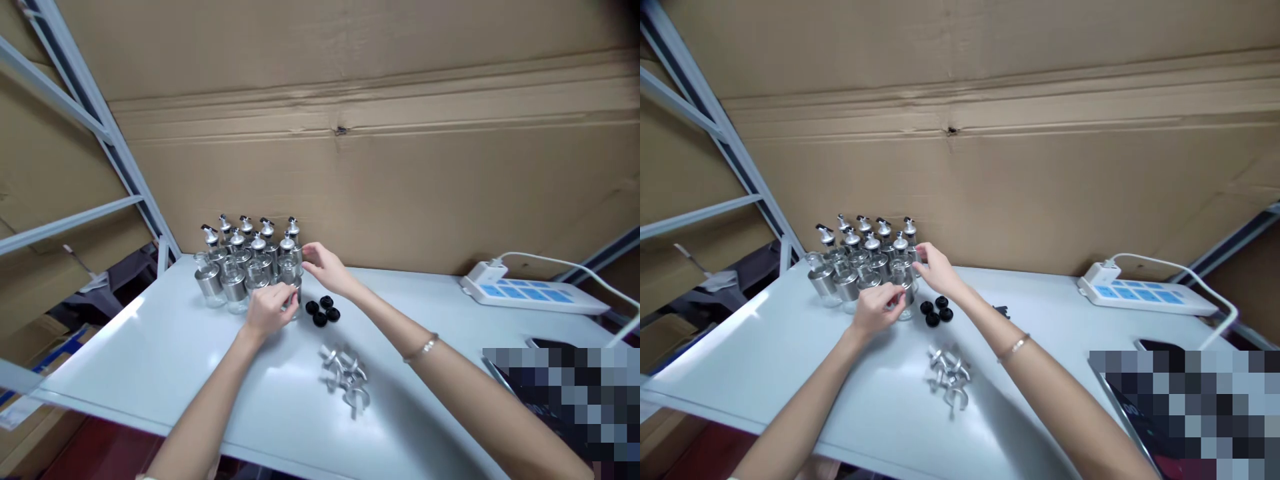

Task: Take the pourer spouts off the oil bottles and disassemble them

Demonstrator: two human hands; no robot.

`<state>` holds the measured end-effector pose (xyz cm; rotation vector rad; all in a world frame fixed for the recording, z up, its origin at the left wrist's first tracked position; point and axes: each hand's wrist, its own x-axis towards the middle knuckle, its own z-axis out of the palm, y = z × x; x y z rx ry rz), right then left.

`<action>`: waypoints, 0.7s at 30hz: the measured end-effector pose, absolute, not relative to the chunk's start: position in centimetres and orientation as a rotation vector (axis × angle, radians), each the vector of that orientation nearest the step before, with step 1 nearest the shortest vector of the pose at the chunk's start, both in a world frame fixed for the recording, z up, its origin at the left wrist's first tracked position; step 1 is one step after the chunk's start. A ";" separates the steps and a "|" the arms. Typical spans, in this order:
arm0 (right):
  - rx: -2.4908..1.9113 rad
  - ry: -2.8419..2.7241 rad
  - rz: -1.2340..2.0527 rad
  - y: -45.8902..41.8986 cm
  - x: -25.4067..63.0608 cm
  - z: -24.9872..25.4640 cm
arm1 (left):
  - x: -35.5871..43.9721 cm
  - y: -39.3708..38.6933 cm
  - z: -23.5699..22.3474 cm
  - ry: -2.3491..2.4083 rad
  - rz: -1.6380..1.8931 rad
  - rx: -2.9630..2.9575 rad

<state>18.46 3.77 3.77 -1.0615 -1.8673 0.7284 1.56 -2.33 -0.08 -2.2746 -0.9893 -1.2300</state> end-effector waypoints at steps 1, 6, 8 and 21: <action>-1.055 -1.868 0.749 4.8 17.7 3.5 | 1.5 -2.3 -0.1 -0.981 -1.227 -2.268; -0.993 -1.891 0.811 7.5 15.2 2.2 | 1.4 -2.1 -0.3 -0.986 -1.198 -2.274; -0.986 -1.883 0.808 7.7 14.8 2.1 | 1.4 -2.0 -0.5 -1.006 -1.175 -2.296; -0.880 -1.473 0.483 4.2 17.0 6.7 | 2.1 -2.0 -1.3 -1.310 -1.101 -2.369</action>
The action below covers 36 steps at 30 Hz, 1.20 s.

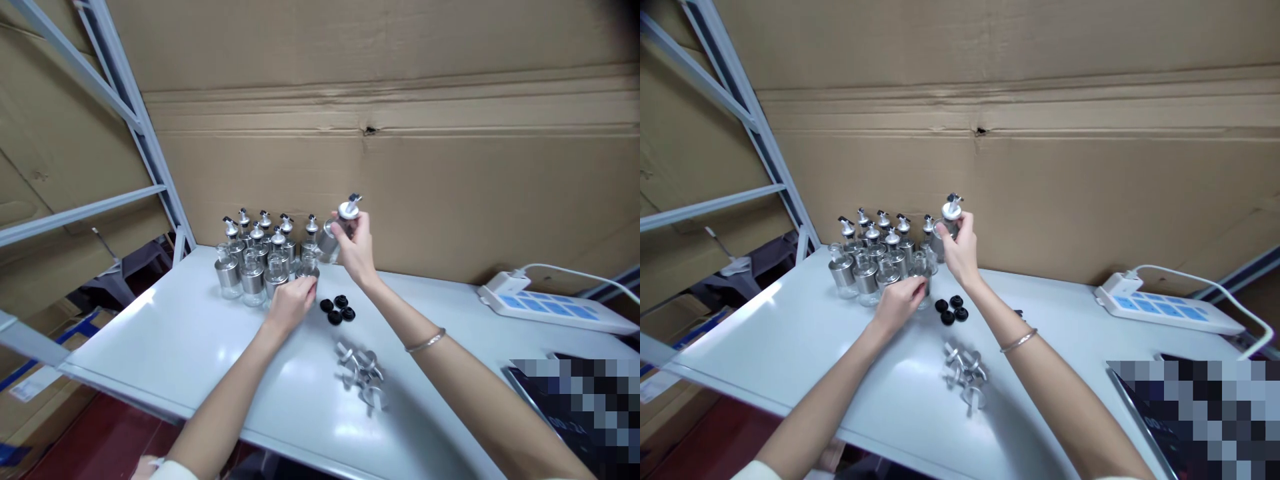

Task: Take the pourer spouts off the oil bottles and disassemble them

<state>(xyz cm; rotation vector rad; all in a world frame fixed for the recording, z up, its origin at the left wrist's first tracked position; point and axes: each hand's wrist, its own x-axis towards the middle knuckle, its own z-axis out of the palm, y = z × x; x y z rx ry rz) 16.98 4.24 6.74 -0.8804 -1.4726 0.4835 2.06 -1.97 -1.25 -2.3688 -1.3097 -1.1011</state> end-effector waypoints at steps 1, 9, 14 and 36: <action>-0.837 -1.434 0.429 3.8 17.1 7.3 | 2.3 -2.0 -1.3 -1.345 -1.104 -2.352; -0.734 -1.404 0.487 1.3 16.0 6.6 | 2.9 -2.3 -1.8 -1.431 -1.253 -2.136; -0.875 -1.515 0.413 1.4 15.3 3.9 | 1.1 -1.9 -0.8 -1.286 -1.449 -1.913; -0.900 -1.803 0.166 3.8 12.6 7.1 | -5.8 -2.1 3.0 -1.579 -1.535 -1.921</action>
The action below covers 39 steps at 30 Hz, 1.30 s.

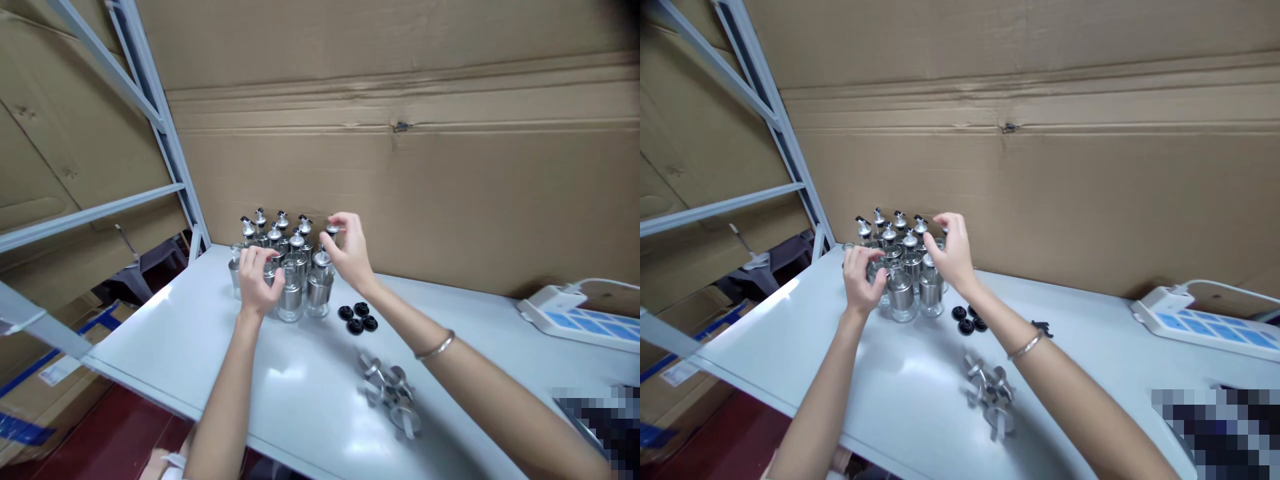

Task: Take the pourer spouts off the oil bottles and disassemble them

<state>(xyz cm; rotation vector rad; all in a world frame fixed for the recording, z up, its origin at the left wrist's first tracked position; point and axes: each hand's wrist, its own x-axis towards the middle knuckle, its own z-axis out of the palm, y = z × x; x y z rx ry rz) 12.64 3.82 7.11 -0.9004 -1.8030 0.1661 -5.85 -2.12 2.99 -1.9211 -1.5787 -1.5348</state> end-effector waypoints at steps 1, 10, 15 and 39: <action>-0.976 -1.974 0.230 4.5 12.1 8.6 | -5.8 -2.3 3.2 -1.634 -1.562 -1.956; -1.106 -2.627 0.380 8.8 8.0 12.8 | -6.0 -2.8 3.8 -1.961 -1.256 -2.382; -1.023 -2.651 0.326 8.5 7.5 12.5 | -6.1 -3.0 4.1 -2.110 -1.195 -2.480; -0.743 -2.142 0.154 2.7 11.7 16.7 | -6.1 -2.6 3.5 -1.985 -1.723 -1.657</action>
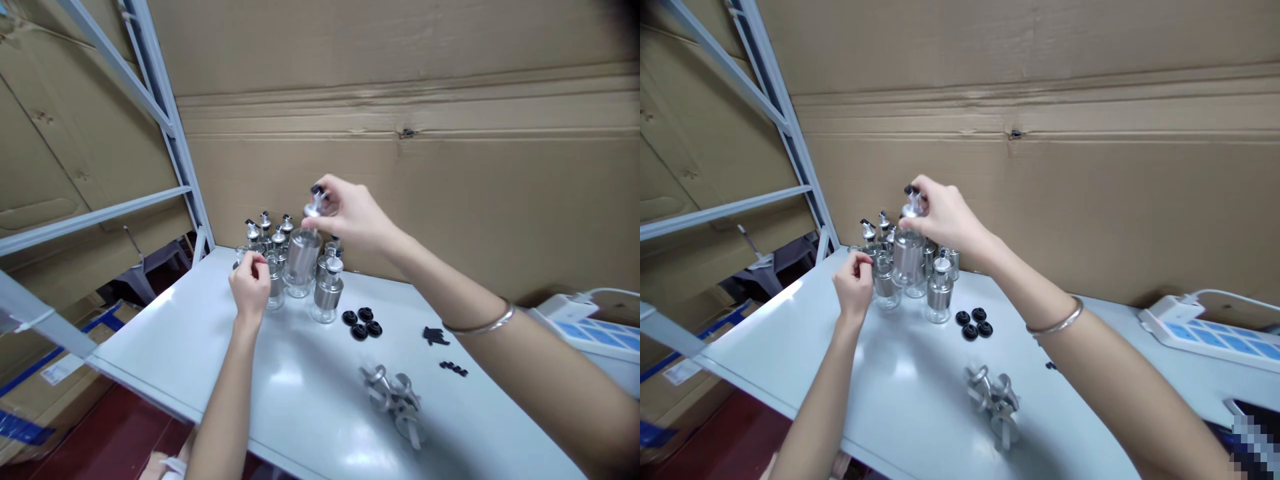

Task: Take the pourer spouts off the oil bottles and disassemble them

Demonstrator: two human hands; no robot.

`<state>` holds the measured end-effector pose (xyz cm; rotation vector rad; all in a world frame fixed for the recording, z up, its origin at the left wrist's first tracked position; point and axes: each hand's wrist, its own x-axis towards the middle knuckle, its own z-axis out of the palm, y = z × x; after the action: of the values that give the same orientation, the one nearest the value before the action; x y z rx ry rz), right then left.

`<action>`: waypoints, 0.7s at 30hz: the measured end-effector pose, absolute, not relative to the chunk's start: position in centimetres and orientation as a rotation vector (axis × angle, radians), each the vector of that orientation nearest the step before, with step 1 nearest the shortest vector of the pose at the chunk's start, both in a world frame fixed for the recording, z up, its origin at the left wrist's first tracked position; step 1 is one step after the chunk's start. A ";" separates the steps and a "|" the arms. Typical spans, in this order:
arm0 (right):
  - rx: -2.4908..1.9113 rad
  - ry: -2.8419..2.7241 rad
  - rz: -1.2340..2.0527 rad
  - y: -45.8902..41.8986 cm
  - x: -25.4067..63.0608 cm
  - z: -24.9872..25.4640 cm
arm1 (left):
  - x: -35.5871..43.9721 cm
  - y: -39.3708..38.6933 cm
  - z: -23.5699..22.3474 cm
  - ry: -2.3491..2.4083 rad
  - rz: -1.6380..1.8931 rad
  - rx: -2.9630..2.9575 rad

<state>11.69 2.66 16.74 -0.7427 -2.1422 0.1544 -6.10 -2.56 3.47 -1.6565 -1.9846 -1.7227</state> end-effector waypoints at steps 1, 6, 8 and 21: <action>-0.814 -2.216 0.129 2.6 11.3 16.3 | -6.4 -2.5 3.5 -1.983 -1.725 -1.599; -1.077 -2.546 -0.042 3.0 9.5 14.4 | -7.8 -1.5 2.9 -1.974 -1.569 -1.796; -1.089 -2.651 -0.060 3.6 9.0 13.7 | -8.2 -1.2 2.6 -1.987 -1.539 -1.908; -1.080 -2.826 0.169 4.4 6.7 14.6 | -7.7 -1.2 2.6 -2.089 -1.547 -1.931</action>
<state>6.72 4.45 14.64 -1.0803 -2.8258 0.1691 -7.69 -1.18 2.59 -1.9306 -2.0895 -1.5471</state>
